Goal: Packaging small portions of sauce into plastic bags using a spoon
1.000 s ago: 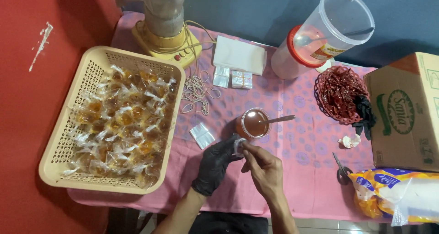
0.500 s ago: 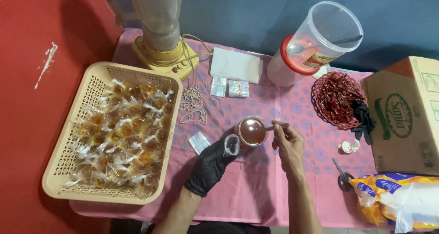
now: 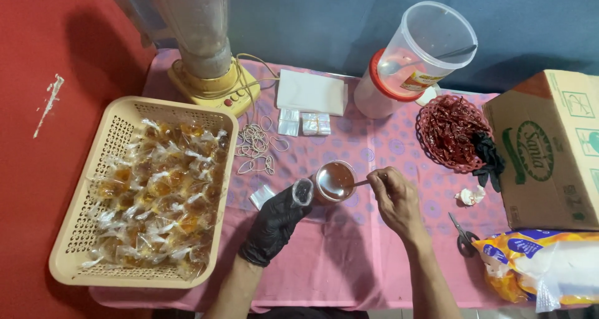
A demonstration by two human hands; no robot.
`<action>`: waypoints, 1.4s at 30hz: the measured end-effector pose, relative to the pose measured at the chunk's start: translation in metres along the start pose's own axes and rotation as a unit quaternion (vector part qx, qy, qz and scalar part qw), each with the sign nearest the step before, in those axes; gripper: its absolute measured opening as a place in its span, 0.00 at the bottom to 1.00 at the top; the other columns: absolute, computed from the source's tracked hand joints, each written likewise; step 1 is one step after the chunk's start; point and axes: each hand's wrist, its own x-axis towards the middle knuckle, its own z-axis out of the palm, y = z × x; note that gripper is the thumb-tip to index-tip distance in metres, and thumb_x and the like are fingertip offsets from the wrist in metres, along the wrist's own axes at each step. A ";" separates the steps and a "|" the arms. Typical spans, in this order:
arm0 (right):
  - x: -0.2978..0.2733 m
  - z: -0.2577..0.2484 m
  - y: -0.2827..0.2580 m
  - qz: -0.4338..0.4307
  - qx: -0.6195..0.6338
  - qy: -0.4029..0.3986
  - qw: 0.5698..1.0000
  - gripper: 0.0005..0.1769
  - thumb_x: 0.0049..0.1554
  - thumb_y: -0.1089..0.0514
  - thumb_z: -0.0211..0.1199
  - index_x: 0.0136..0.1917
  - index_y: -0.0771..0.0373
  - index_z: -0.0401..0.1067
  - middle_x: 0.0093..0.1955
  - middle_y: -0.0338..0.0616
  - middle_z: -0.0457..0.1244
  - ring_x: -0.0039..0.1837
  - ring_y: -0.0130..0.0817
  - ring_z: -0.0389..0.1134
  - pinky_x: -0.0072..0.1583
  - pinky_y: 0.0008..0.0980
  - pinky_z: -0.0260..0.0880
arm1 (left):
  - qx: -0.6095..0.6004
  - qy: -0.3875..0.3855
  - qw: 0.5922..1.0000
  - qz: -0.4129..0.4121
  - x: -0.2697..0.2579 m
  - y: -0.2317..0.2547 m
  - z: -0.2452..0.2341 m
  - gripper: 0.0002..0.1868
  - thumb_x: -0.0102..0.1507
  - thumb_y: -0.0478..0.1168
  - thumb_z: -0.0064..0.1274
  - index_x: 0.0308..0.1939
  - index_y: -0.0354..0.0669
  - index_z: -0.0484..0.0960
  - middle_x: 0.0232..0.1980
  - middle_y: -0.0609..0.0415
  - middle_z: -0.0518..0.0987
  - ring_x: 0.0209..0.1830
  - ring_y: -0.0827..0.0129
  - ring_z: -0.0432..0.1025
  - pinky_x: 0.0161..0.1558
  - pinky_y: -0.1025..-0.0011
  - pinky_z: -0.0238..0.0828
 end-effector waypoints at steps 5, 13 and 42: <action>-0.010 0.006 -0.008 0.188 0.208 0.049 0.959 0.11 0.67 0.60 0.56 0.45 0.63 0.76 0.29 0.41 0.61 0.28 0.27 0.61 0.33 0.27 0.64 | 0.039 -0.024 0.999 0.001 -0.002 0.003 0.006 0.28 0.59 0.22 0.56 0.65 0.26 0.76 0.58 0.33 0.82 0.59 0.48 0.77 0.63 0.47 0.74; -0.011 0.004 -0.006 0.299 0.325 0.065 0.895 0.13 0.67 0.53 0.57 0.47 0.62 0.75 0.30 0.37 0.59 0.29 0.24 0.55 0.31 0.25 0.58 | 0.122 -0.060 0.991 -0.004 0.001 0.008 -0.001 0.26 0.64 0.34 0.55 0.66 0.34 0.77 0.67 0.43 0.78 0.67 0.56 0.72 0.61 0.58 0.75; 0.001 -0.020 -0.008 0.358 0.437 0.205 0.799 0.10 0.69 0.59 0.54 0.48 0.63 0.73 0.31 0.38 0.57 0.29 0.23 0.52 0.31 0.23 0.51 | 0.125 -0.004 0.992 0.012 0.031 -0.005 0.004 0.21 0.63 0.33 0.57 0.60 0.36 0.83 0.58 0.49 0.84 0.48 0.68 0.76 0.45 0.69 0.76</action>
